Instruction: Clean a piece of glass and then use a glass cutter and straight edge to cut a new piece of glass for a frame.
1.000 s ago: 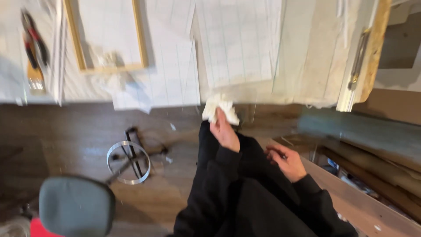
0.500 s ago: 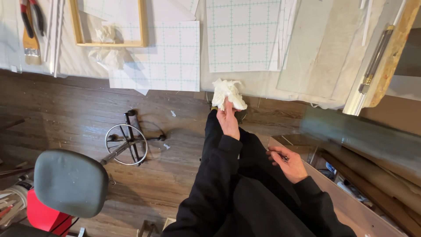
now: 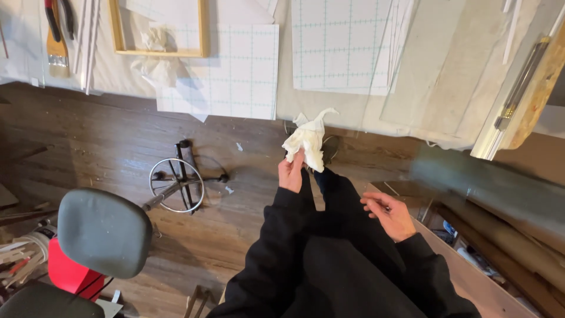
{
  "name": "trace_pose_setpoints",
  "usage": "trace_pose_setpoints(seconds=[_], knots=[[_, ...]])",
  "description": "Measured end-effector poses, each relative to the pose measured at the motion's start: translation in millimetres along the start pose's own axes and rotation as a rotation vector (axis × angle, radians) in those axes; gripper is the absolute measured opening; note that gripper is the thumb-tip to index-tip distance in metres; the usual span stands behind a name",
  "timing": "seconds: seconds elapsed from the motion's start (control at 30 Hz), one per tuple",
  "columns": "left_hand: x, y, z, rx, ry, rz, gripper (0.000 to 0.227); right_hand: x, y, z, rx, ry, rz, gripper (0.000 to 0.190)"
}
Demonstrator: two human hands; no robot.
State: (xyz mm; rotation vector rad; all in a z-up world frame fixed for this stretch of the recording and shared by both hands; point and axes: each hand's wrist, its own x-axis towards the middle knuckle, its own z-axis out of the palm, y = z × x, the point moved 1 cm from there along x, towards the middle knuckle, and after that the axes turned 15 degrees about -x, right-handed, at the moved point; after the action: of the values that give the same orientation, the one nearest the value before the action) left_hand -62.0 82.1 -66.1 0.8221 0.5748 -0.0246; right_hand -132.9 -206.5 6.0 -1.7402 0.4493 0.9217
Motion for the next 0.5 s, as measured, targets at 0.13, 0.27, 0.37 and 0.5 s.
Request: trace_pose_setpoints(seconds=[0.13,0.27,0.37,0.5], knots=[[-5,6,-26,0.092,-0.132,0.013,0.028,20,4,-2,-0.038,-0.007,-0.046,0.033],[0,-4,-34,0.008,-0.019,-0.108,0.027,10,-5,1,-0.049,0.007,-0.042,0.033],[6,-17,-56,0.14,0.013,0.139,0.02,15,-11,-1,-0.04,0.003,-0.031,0.032],[-21,19,-53,0.198,-0.022,0.12,0.023,21,-9,2,-0.05,0.0,-0.047,0.031]])
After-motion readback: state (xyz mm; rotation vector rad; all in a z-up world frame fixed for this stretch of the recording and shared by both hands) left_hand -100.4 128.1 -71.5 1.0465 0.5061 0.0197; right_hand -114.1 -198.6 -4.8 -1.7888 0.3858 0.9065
